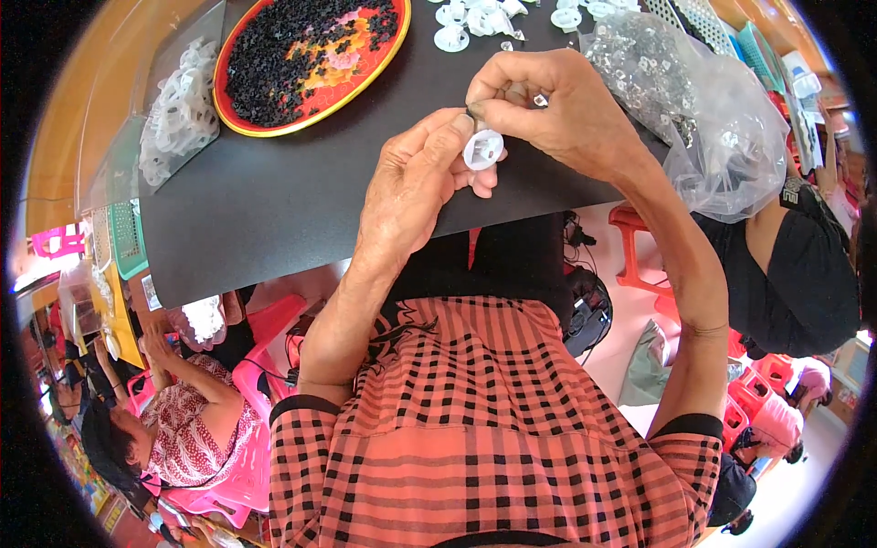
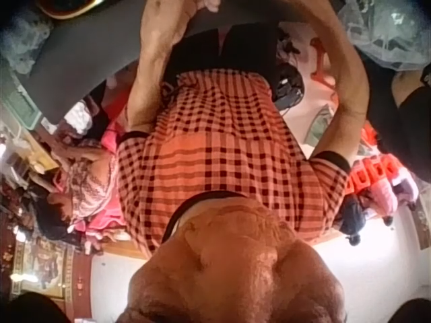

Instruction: Manually assembling small plastic and metal components into a base at a workbench.

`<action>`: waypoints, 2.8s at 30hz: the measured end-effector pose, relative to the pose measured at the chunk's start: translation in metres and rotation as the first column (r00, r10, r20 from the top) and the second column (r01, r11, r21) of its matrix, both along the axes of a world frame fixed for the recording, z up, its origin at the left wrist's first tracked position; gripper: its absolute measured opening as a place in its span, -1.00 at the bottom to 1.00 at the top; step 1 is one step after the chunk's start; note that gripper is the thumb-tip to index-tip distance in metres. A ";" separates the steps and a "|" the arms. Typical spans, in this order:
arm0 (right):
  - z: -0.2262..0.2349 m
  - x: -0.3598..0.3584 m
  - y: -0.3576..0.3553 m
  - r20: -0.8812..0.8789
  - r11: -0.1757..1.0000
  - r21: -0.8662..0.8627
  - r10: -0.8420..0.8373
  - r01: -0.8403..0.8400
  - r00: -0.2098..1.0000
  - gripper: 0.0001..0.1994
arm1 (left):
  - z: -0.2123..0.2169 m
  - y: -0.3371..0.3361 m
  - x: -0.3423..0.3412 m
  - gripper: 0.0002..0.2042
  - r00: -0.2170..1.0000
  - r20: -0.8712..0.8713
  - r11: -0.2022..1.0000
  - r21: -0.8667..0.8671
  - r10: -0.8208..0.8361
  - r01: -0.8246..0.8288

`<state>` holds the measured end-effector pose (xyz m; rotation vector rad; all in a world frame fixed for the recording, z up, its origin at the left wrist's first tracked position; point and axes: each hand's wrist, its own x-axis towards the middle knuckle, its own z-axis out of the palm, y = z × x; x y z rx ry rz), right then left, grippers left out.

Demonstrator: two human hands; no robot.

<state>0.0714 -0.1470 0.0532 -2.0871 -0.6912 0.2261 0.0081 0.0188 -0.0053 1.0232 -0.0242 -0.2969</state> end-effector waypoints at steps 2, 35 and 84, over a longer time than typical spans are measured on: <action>-0.004 0.001 0.000 -0.015 1.000 0.030 -0.003 0.004 1.000 -0.83 | 0.000 0.001 0.002 -0.70 0.999 -0.033 0.996 -0.087 -0.025 0.022; -0.006 0.010 -0.006 -0.308 0.989 0.147 0.065 -0.020 0.949 -0.84 | 0.002 0.006 0.001 -0.66 0.992 -0.063 0.967 -0.239 -0.109 0.091; 0.004 0.000 -0.001 0.005 1.000 -0.025 0.003 -0.003 1.000 -0.96 | -0.006 0.009 0.009 -0.67 0.988 -0.084 0.900 -0.428 -0.132 0.083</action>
